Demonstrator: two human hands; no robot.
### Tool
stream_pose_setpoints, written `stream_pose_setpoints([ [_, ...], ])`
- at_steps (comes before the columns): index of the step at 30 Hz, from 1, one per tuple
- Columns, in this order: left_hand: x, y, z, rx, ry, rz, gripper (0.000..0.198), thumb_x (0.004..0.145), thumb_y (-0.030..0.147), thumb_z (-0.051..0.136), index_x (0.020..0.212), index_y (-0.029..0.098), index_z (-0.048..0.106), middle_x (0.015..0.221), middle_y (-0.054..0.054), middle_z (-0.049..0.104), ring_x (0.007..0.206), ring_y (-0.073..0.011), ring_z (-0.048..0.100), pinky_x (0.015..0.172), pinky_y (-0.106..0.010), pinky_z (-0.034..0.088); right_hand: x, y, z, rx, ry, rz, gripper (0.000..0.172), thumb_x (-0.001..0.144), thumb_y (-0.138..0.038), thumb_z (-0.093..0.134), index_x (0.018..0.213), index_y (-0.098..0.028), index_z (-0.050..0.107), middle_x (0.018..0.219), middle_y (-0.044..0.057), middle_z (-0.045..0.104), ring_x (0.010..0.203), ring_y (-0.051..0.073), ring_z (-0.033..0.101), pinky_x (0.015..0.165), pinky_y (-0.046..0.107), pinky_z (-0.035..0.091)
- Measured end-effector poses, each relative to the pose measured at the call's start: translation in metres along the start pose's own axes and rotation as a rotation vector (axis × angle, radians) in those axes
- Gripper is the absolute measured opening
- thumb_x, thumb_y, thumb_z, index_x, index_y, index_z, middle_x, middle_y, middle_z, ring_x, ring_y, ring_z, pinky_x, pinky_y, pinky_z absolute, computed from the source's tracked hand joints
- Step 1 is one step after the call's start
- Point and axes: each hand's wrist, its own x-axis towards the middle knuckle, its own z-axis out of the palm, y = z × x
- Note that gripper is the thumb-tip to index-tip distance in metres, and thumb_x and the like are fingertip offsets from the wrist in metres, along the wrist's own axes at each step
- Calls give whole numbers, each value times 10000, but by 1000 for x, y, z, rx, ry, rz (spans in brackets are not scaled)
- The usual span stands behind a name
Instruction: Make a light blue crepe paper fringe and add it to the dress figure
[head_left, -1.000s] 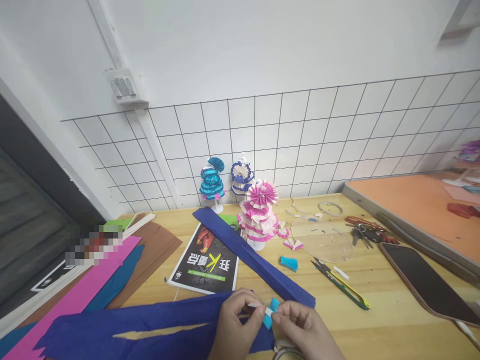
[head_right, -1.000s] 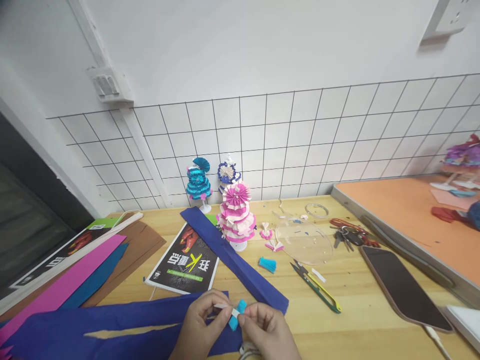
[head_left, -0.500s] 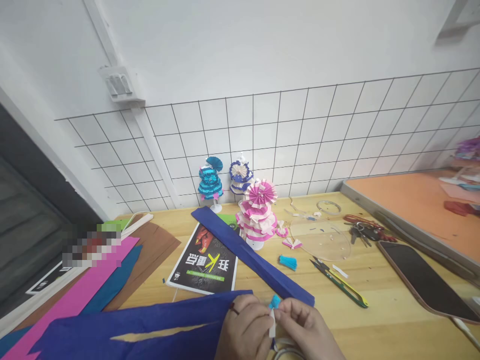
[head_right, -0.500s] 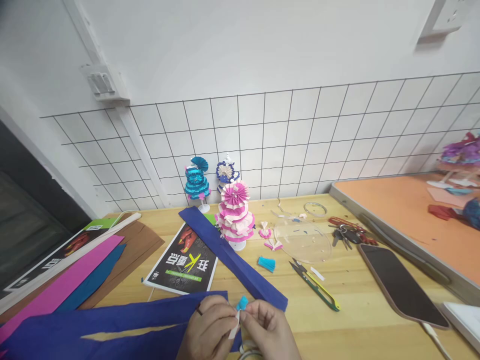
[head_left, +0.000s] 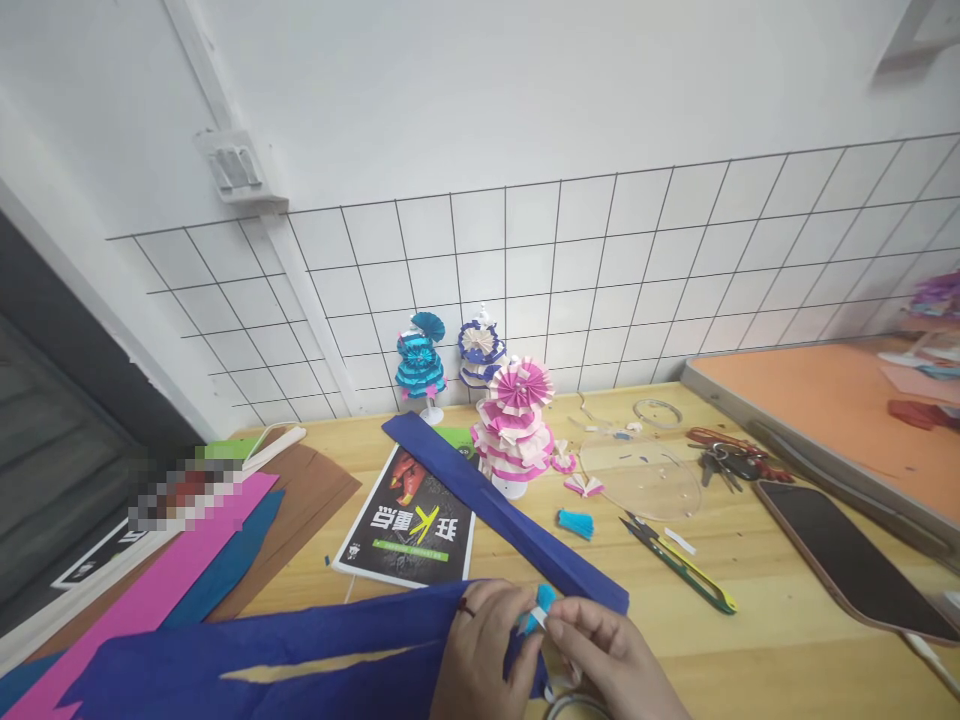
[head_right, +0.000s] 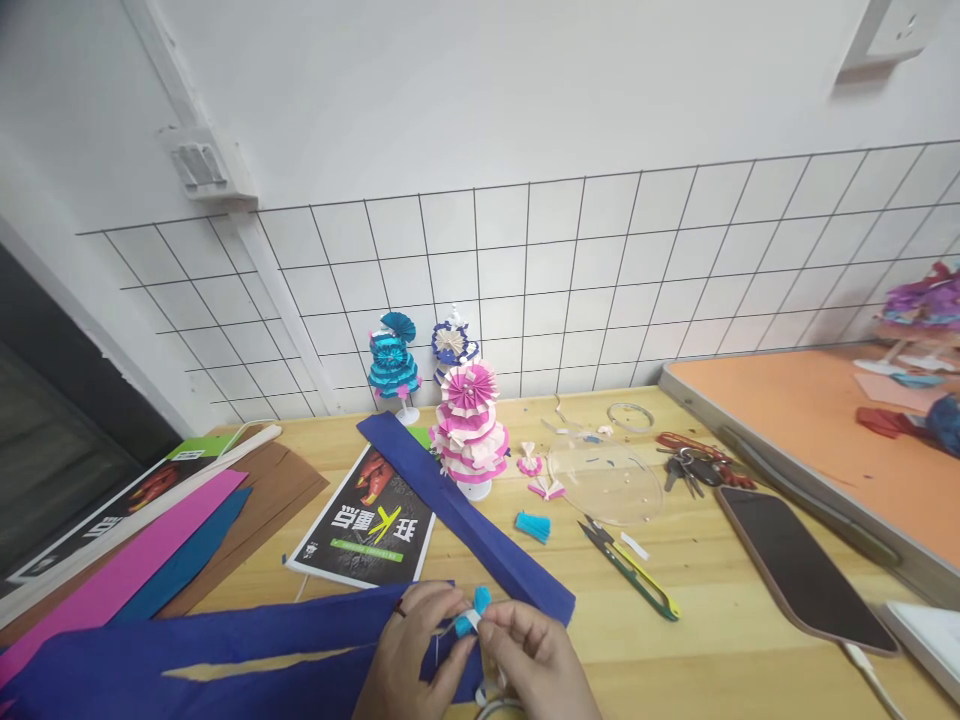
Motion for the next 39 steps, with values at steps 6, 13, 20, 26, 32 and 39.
stream_pose_setpoints([
  [6,-2,-3,1,33,6,0,360,751,75,510,1092,182,472,886,-87,680,851,-226,634,737,-360,538,-1,-1,1,10,-50,21,356,637,-486,684,582,-146,591,432,-67,439,391,75,373,439,204,331],
  [13,-7,-2,5,9,1,-102,414,725,69,504,1116,192,448,918,-82,678,859,-219,637,712,-340,548,-3,-6,4,-53,-26,-45,331,668,-454,676,585,-146,586,443,-67,439,406,70,360,429,193,316],
  [20,-4,0,2,82,-62,8,413,719,65,490,1119,168,468,939,-97,675,889,-239,627,752,-379,526,-5,-4,3,-45,-62,-53,312,690,-428,672,607,-136,599,497,-37,522,445,82,439,455,192,346],
  [26,-4,-2,1,100,-35,39,380,742,39,446,1103,156,472,893,-91,679,854,-226,629,758,-386,519,-5,-2,5,-33,-57,-16,286,678,-412,689,642,-141,605,501,-28,576,446,98,497,465,200,379],
  [32,-7,-5,5,80,14,-50,430,729,43,460,1140,169,454,871,-88,673,828,-229,632,750,-392,526,-5,-1,4,-21,-31,-7,250,670,-384,706,713,-152,624,526,-18,624,456,104,530,473,204,399],
  [39,-8,-2,8,-44,73,-231,481,687,36,489,1141,192,465,782,-37,641,745,-198,632,720,-366,533,-5,-4,3,-85,25,-32,304,622,-435,719,739,-166,638,495,-35,589,437,108,504,446,206,392],
])
